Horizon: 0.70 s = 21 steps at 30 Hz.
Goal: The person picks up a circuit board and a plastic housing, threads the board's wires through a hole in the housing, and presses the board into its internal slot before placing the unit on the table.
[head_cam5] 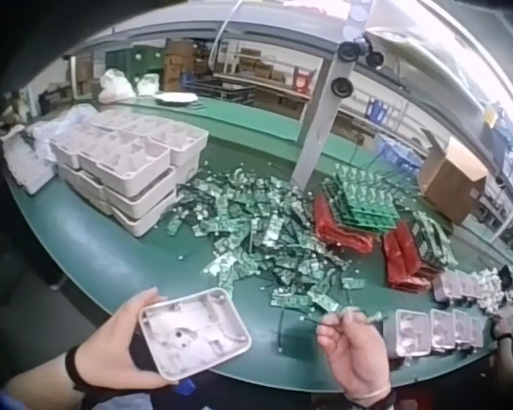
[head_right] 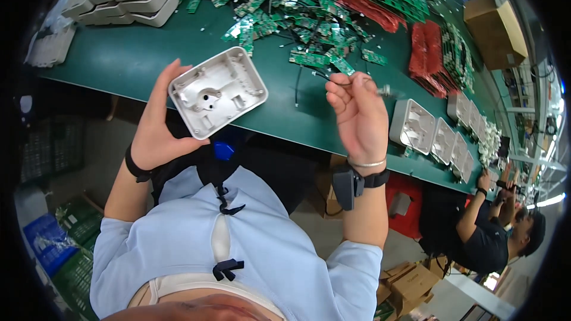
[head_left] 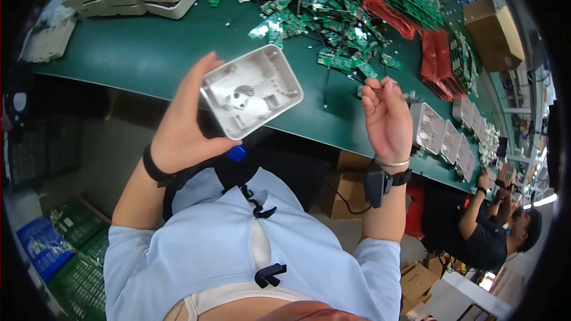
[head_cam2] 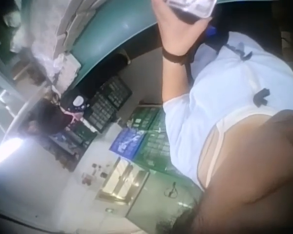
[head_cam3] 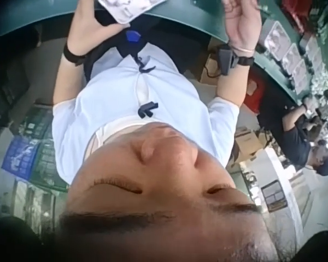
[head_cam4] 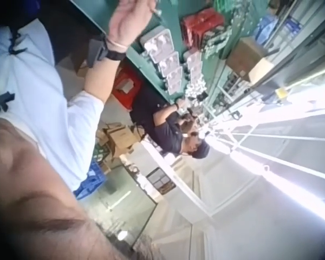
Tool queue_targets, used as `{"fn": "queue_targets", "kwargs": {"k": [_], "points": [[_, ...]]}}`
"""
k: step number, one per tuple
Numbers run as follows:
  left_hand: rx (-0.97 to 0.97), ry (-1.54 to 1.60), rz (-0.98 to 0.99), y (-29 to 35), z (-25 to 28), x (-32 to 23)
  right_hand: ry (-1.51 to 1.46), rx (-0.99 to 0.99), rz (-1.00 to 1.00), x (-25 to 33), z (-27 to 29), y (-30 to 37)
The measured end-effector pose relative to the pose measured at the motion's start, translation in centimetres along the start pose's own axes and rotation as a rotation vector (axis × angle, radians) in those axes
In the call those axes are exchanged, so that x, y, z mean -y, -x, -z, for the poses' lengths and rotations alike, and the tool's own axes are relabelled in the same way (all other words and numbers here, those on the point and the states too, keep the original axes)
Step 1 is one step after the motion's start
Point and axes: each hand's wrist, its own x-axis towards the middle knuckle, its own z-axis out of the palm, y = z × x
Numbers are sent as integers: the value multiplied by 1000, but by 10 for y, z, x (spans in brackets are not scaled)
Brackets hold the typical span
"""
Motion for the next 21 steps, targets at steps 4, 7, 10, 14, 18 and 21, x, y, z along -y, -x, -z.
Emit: {"fn": "queue_targets", "kwargs": {"k": [4, 7, 10, 14, 18, 21], "points": [[-33, -50, -36, -1, -4, -5, -249, 121, -23, -29, -6, 1], [-38, -147, -90, -5, -5, -7, -256, 164, 8, -38, -21, 8], [-39, -97, -94, -8, -8, -10, -87, 135, 41, -43, -44, 15], [-7, -119, -103, -10, -12, -12, 319, 155, 212, -55, -64, 21], [15, -120, -91, -10, -14, -13, 527, 168, 287, -62, -80, 26], [14, -97, -82, -11, -15, -15, 625, 72, 246, -66, -86, 27]]}}
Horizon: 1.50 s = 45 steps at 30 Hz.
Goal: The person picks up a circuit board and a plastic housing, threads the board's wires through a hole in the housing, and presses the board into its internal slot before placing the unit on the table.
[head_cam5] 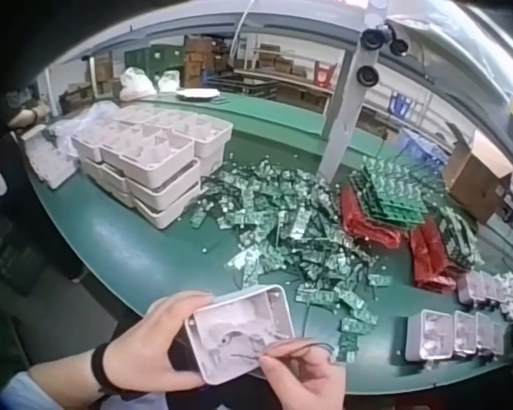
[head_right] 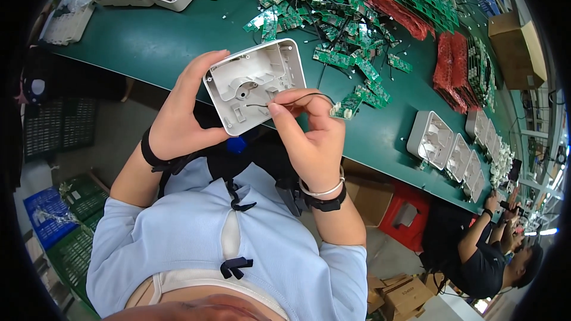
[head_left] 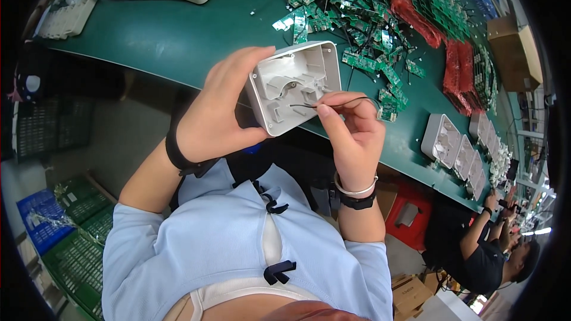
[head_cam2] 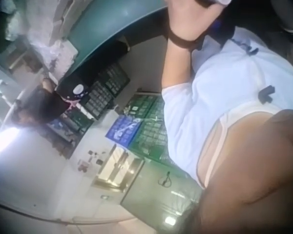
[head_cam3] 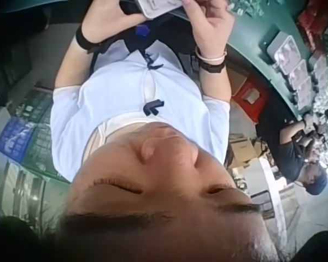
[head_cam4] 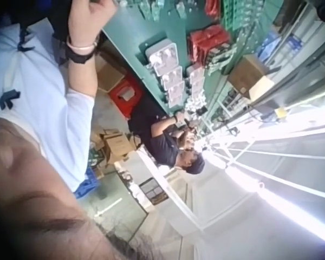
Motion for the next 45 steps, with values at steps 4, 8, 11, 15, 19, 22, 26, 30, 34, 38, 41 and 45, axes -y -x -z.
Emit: {"fn": "queue_targets", "kwargs": {"k": [4, 8, 11, 15, 19, 22, 26, 30, 34, 38, 41, 45], "points": [[-13, 14, 5, 0, -1, -5, 205, -14, 50, 0, -9, -5], [-12, -17, -1, -1, -1, -8, 294, -17, 143, -4, -14, -7], [-5, -48, 3, -1, -1, -10, 405, 25, 310, -6, -16, -10], [-20, 33, -37, -2, -5, -11, 353, 82, 306, -5, -26, -7], [-28, 115, -19, 0, -10, -14, 508, 53, 386, -12, -25, -8], [-9, 218, -11, 3, -13, -9, 613, 64, 404, -13, -19, -8], [14, 237, 32, 1, -8, -7, 465, 63, 256, -12, -10, -5], [46, 221, 42, 0, -3, -7, 50, -62, 118, -8, -6, -5], [53, 205, 34, -1, -1, -6, -155, -24, 60, -8, 6, -4], [76, 226, 29, -3, 1, -4, -172, 121, 89, -15, 27, -1], [89, 311, 97, -4, 3, -4, -187, 187, 92, -13, 32, 2], [84, 195, 29, -5, 5, 1, -83, 158, -74, 4, 29, 3]]}}
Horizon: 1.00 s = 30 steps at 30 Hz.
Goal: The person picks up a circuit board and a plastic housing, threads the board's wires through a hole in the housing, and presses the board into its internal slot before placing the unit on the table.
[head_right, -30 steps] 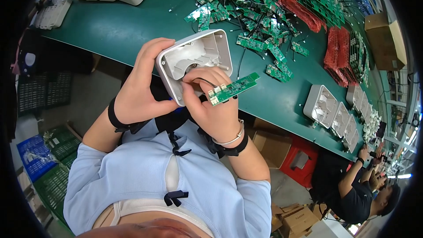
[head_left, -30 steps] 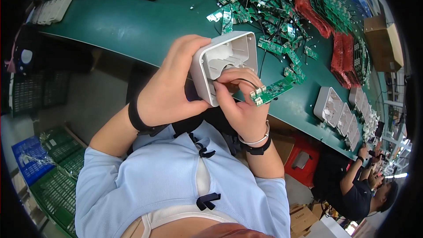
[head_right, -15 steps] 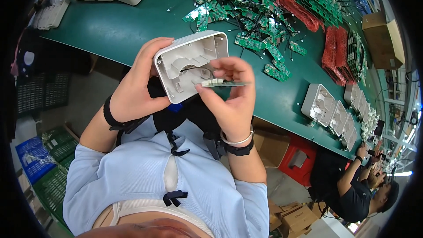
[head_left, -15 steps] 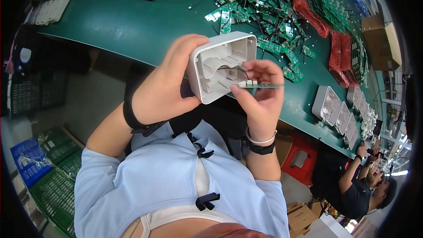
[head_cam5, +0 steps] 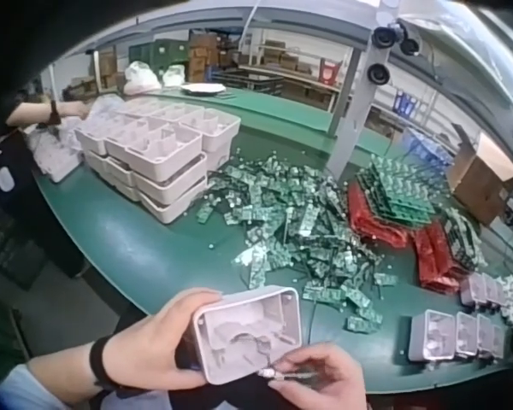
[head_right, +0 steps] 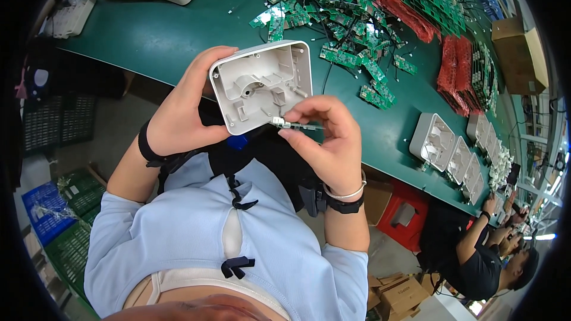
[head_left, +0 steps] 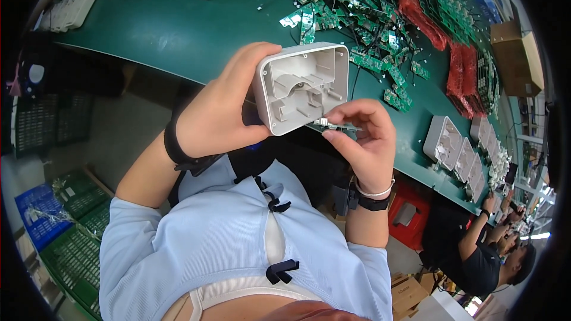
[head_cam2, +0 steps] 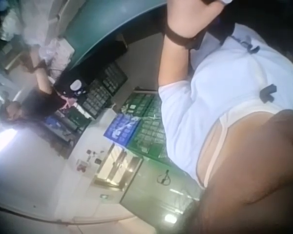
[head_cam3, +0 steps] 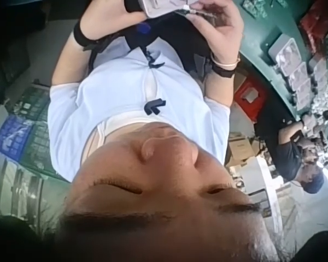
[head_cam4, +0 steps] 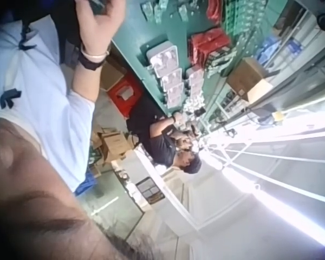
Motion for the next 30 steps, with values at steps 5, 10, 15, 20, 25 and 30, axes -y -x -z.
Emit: {"fn": "queue_targets", "kwargs": {"k": [5, 10, 15, 20, 25, 30], "points": [[-16, -89, -82, 2, -3, 2, 83, 78, -67, 5, -9, 0], [-13, 2, -84, 4, -9, 2, 259, 278, 88, 10, -9, -4], [1, 76, -5, 5, -9, 3, 368, 318, 150, 9, -10, -1], [-7, 259, 118, 8, -12, 8, 692, 290, 427, 3, -15, -5], [-3, 379, 199, 9, -11, 7, 672, 223, 509, -4, -20, -9], [-46, 351, 181, 13, -10, 8, 700, 157, 393, 1, -30, -12]]}}
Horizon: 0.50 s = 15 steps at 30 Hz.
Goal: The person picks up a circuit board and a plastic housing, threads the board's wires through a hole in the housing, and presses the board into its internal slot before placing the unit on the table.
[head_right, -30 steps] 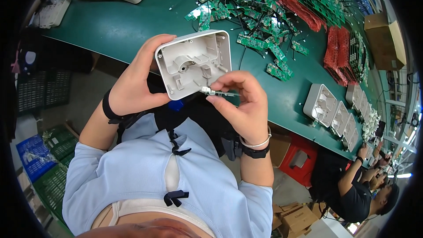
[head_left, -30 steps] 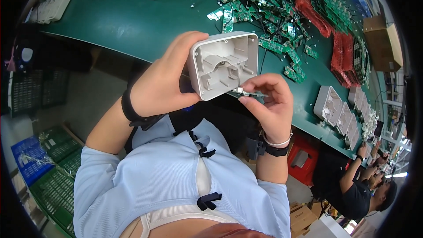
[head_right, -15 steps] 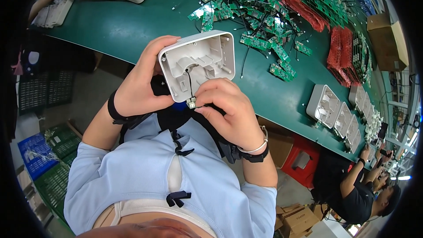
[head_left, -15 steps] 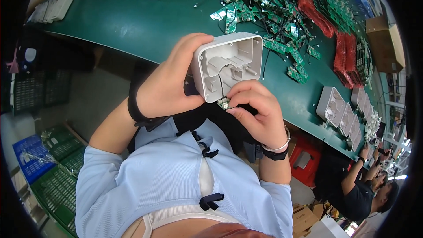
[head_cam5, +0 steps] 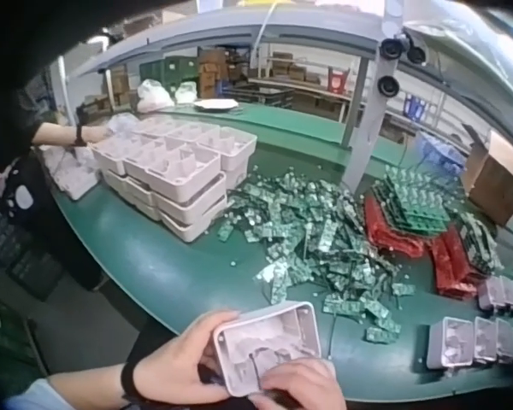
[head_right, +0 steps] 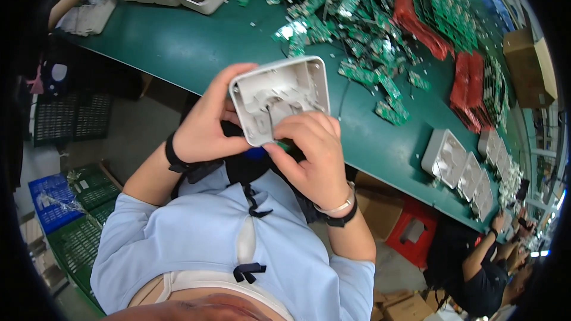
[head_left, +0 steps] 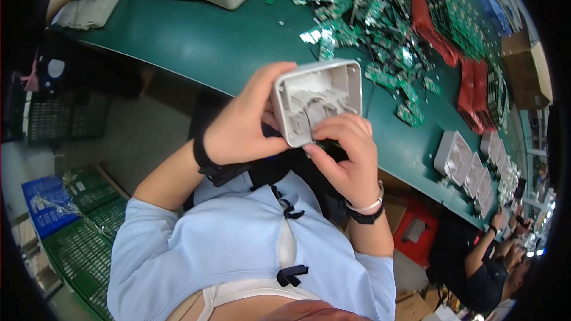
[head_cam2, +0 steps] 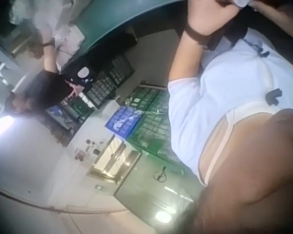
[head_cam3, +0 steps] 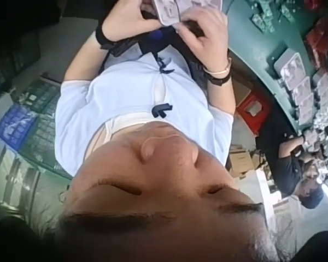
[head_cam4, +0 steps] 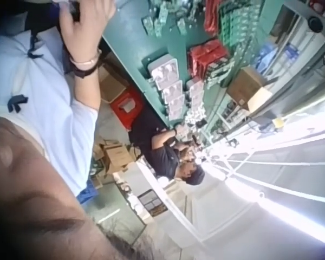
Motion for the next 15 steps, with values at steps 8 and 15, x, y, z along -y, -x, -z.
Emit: {"fn": "queue_targets", "kwargs": {"k": [8, 15], "points": [[47, 92, 47, 3, 1, 9, 111, 110, 136, -4, 0, -12], [124, 209, 61, 0, 12, 4, 230, 94, 326, -4, 4, -18]]}}
